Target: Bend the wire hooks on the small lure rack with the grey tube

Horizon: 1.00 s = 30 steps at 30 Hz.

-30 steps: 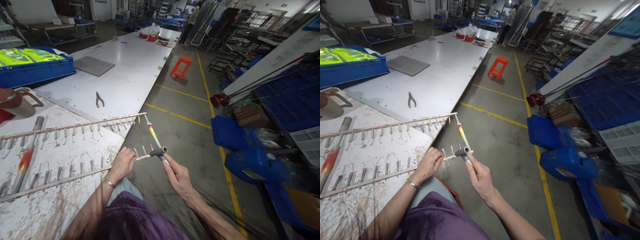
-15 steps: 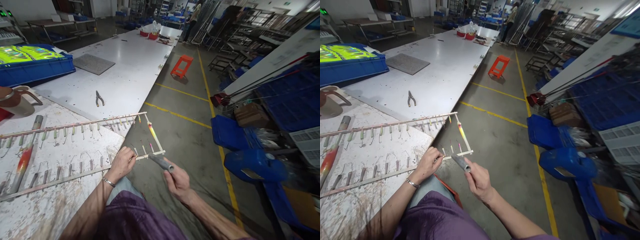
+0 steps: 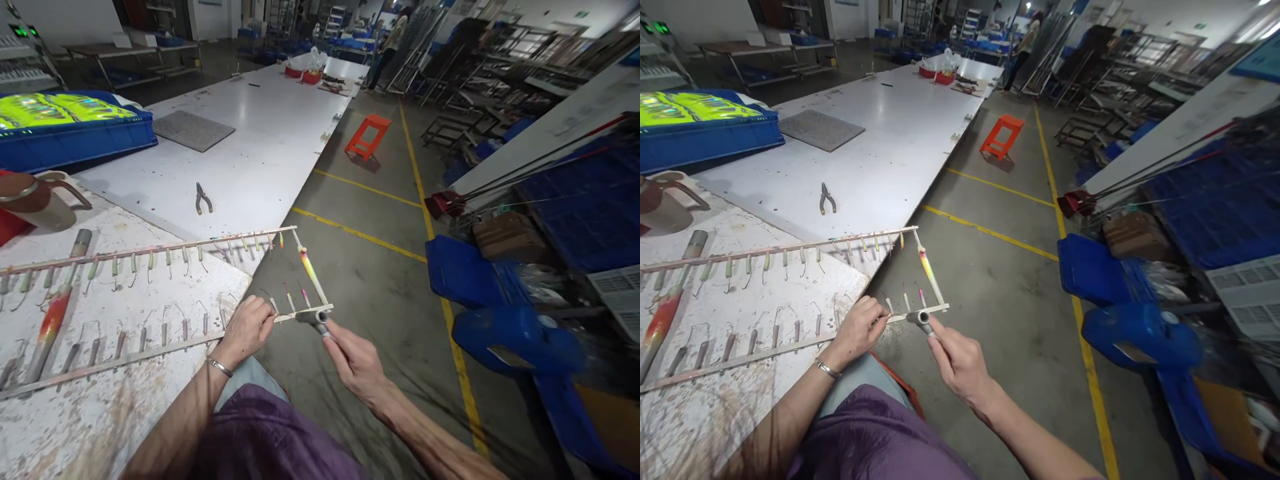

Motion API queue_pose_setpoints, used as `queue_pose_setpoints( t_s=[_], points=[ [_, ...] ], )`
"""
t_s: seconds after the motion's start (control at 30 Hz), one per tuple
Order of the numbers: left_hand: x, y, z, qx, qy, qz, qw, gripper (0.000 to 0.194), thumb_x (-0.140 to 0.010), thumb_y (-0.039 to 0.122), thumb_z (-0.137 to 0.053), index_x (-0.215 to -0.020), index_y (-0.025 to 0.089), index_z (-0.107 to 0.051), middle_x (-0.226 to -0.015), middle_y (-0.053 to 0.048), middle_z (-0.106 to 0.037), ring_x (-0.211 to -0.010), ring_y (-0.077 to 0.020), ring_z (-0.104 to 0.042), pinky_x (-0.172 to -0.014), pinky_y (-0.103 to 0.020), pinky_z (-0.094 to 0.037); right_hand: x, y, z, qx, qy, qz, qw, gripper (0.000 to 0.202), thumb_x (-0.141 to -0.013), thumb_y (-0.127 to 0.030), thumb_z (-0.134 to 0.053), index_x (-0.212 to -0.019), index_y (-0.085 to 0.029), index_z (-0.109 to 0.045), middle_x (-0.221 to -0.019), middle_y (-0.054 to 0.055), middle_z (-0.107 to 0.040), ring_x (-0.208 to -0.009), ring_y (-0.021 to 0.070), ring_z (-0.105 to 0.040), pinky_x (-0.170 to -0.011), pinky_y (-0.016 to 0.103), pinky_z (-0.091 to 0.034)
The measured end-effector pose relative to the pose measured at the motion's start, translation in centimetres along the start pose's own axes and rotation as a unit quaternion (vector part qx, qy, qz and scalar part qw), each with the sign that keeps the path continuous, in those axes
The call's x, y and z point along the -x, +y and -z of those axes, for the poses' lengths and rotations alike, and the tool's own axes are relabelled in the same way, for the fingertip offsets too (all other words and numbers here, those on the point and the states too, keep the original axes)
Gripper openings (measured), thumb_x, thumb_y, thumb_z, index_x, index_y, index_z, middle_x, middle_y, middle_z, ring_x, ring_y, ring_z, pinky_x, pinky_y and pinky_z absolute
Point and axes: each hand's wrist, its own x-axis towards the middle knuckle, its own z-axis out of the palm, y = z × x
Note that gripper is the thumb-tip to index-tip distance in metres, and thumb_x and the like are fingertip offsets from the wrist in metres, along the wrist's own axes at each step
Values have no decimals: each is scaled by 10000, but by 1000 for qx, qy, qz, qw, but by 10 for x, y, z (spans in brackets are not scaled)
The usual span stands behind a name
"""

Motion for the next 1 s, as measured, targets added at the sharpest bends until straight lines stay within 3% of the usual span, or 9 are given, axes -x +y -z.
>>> queue_pose_setpoints(
  t_s=[0.1,0.23,0.3,0.4,0.5,0.67,0.8,0.93,1.0],
  points=[
    [1,0,-3,1,28,-19,999,218,-1060,213,-470,-898,231,-614,-887,-38,-627,-892,-225,-600,-816,-349,-502,2,2,1,-6,44,15,999,469,-1045,-171,-533,-1496,-189,-660,-679,3,-670,-515,164,-598,-536,256,-534],
    [2,-1,-6,-4,50,-20,999,191,-1037,174,-516,-890,233,-622,-876,-50,-638,-878,-237,-608,-799,-366,-518,12,7,-11,42,-60,46,996,368,-1056,-208,-530,-1321,-230,-783,-570,-21,-618,-420,145,-565,-423,222,-427],
    [2,-2,-7,-3,48,-18,999,192,-1036,172,-524,-891,240,-629,-883,-53,-649,-888,-243,-612,-801,-376,-526,15,5,-13,24,-83,43,995,415,-1050,-182,-527,-1398,-260,-739,-582,-33,-614,-426,146,-573,-426,220,-434],
    [2,-1,-6,1,38,-15,999,186,-1036,174,-530,-898,245,-633,-896,-58,-662,-899,-250,-619,-803,-389,-536,14,-1,-6,-32,-32,27,999,577,-1033,-140,-521,-1590,-289,-560,-692,-15,-669,-521,180,-637,-509,260,-531],
    [2,-1,-6,2,36,-7,999,188,-1033,170,-530,-895,249,-629,-893,-54,-660,-898,-251,-629,-801,-387,-545,7,-2,-2,-40,16,19,999,591,-1028,-134,-518,-1604,-263,-540,-723,9,-688,-575,201,-678,-548,278,-570],
    [1,0,-3,2,34,-16,999,178,-1028,173,-549,-901,247,-651,-891,-46,-662,-897,-244,-642,-798,-371,-556,-4,5,-5,11,-20,6,1000,484,-1042,-166,-540,-1505,-255,-649,-693,-15,-683,-511,153,-636,-499,224,-527],
    [1,-1,-1,11,24,-19,999,205,-1048,209,-526,-912,239,-676,-892,-30,-661,-905,-230,-654,-802,-350,-558,-9,4,-3,6,38,0,999,484,-1020,-144,-552,-1480,-240,-668,-700,-6,-678,-513,159,-613,-512,248,-530],
    [1,-3,-3,13,22,-9,1000,233,-1065,223,-487,-927,241,-673,-900,-19,-655,-899,-211,-649,-814,-341,-551,-17,3,1,24,-27,43,998,458,-1047,-142,-542,-1481,-217,-667,-649,-32,-623,-473,133,-565,-467,217,-463],
    [1,-3,-4,16,22,-9,1000,224,-1061,225,-487,-929,245,-666,-903,-20,-650,-899,-211,-646,-816,-343,-550,-19,2,6,29,-23,36,999,477,-1048,-140,-555,-1509,-222,-644,-658,-35,-618,-481,131,-558,-479,216,-462]
  ],
)
